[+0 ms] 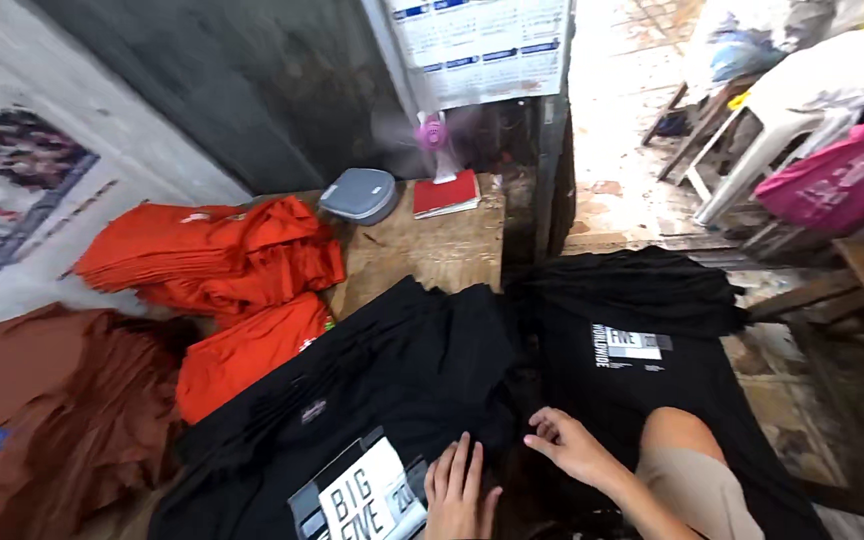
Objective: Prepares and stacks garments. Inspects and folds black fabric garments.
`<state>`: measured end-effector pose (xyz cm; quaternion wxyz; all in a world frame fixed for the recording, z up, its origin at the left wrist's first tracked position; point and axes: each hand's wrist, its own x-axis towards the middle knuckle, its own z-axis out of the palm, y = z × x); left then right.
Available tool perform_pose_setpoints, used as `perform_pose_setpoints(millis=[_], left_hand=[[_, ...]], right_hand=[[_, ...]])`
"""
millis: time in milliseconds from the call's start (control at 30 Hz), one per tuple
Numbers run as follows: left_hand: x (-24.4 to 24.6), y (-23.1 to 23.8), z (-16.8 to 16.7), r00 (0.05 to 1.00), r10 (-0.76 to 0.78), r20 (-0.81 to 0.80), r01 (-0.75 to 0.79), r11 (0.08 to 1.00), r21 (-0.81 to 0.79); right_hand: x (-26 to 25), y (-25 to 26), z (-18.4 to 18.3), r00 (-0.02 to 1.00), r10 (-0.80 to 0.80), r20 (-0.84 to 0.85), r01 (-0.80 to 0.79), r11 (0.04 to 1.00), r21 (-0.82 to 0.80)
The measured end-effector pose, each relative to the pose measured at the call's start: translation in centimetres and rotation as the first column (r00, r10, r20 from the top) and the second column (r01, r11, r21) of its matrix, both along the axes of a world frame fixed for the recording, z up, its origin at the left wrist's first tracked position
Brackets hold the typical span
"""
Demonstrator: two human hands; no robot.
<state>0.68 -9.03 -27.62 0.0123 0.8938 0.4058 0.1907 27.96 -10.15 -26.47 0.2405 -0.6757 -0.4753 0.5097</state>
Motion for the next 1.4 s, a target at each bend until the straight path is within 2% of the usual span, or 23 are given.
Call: perform_pose_setpoints(millis=[67,100,167,200,300,367,400,467,500,633,700,800,867,967,1067,1167,1233,1333,1400], left_hand=[[3.0,-2.3,-0.7,0.986,-0.104,0.132,0.103,0.995,0.011],[4.9,-3.5,-1.7,0.968,-0.172,0.186,0.186,0.981,-0.063],[8.6,-5.9,-4.8,0.951,-0.206,0.232,0.283,0.883,-0.376],[10.3,-6.9,-6.7,0.961,-0.17,0.22,0.263,0.815,-0.516],[13.9,-8.7,-12.5,0.998,-0.056,-0.005,0.033,0.66,-0.751],[14.9,-8.8,-14.9,0.97,0.02,-0.243,-0.211,0.573,-0.792],[14.9,-8.7,-15.9,0.941,0.066,-0.332,-0.312,0.549,-0.775],[14.2,-8.4,-17.1,0.887,0.134,-0.442,-0.443,0.516,-0.733],[13.8,-8.1,-17.7,0.877,0.147,-0.458,-0.466,0.493,-0.735],[13.1,-7.1,-19.7,0.887,0.172,-0.429,-0.462,0.317,-0.829],[13.2,-7.4,-21.0,0.881,0.203,-0.428,-0.473,0.324,-0.819],[13.1,-8.9,-22.4,0.877,0.329,-0.35,-0.469,0.428,-0.773],[12.8,-10.1,-23.1,0.869,0.415,-0.27,-0.459,0.475,-0.751],[12.2,-11.3,-23.3,0.83,0.53,-0.172,-0.438,0.429,-0.79],[12.1,-11.4,-22.4,0.839,0.519,-0.162,-0.428,0.448,-0.785],[12.5,-11.6,-22.4,0.868,0.47,-0.162,-0.396,0.458,-0.796],[13.0,-12.1,-22.9,0.839,0.529,-0.129,-0.393,0.424,-0.816],[13.8,-12.5,-22.1,0.781,0.62,-0.08,-0.438,0.451,-0.777],[14.0,-12.5,-20.5,0.809,0.571,-0.14,-0.47,0.487,-0.736]], right_hand=[[4.0,-3.3,-0.3,0.993,0.004,0.12,-0.012,0.998,0.063],[6.3,-5.3,-0.6,0.979,-0.072,0.192,0.052,0.993,0.109],[11.2,-9.7,-1.0,0.906,-0.309,0.288,0.262,0.946,0.189],[13.7,-12.1,-1.3,0.84,-0.432,0.329,0.382,0.901,0.206],[20.7,-20.3,-2.0,0.608,-0.714,0.348,0.704,0.687,0.18],[24.0,-24.6,-2.0,0.477,-0.778,0.409,0.839,0.542,0.053],[25.3,-26.1,-2.2,0.444,-0.783,0.436,0.875,0.483,-0.023],[26.9,-28.3,-3.4,0.425,-0.779,0.462,0.901,0.412,-0.135],[27.4,-29.0,-4.4,0.432,-0.772,0.466,0.9,0.407,-0.16],[29.6,-30.7,-9.6,0.566,-0.624,0.539,0.817,0.509,-0.269],[30.2,-31.2,-12.0,0.59,-0.585,0.556,0.798,0.526,-0.294],[30.7,-32.0,-15.5,0.604,-0.586,0.54,0.789,0.532,-0.306],[31.1,-32.9,-17.9,0.641,-0.525,0.56,0.756,0.555,-0.345],[31.2,-33.7,-19.6,0.648,-0.439,0.623,0.727,0.6,-0.334],[30.9,-33.0,-17.8,0.593,-0.548,0.59,0.761,0.622,-0.187],[31.6,-32.2,-14.9,0.617,-0.715,0.33,0.783,0.599,-0.166],[31.9,-31.6,-12.5,0.629,-0.753,0.194,0.776,0.594,-0.214],[32.3,-30.8,-10.8,0.59,-0.777,0.219,0.807,0.557,-0.197],[31.7,-30.3,-10.9,0.499,-0.797,0.34,0.866,0.455,-0.206]])
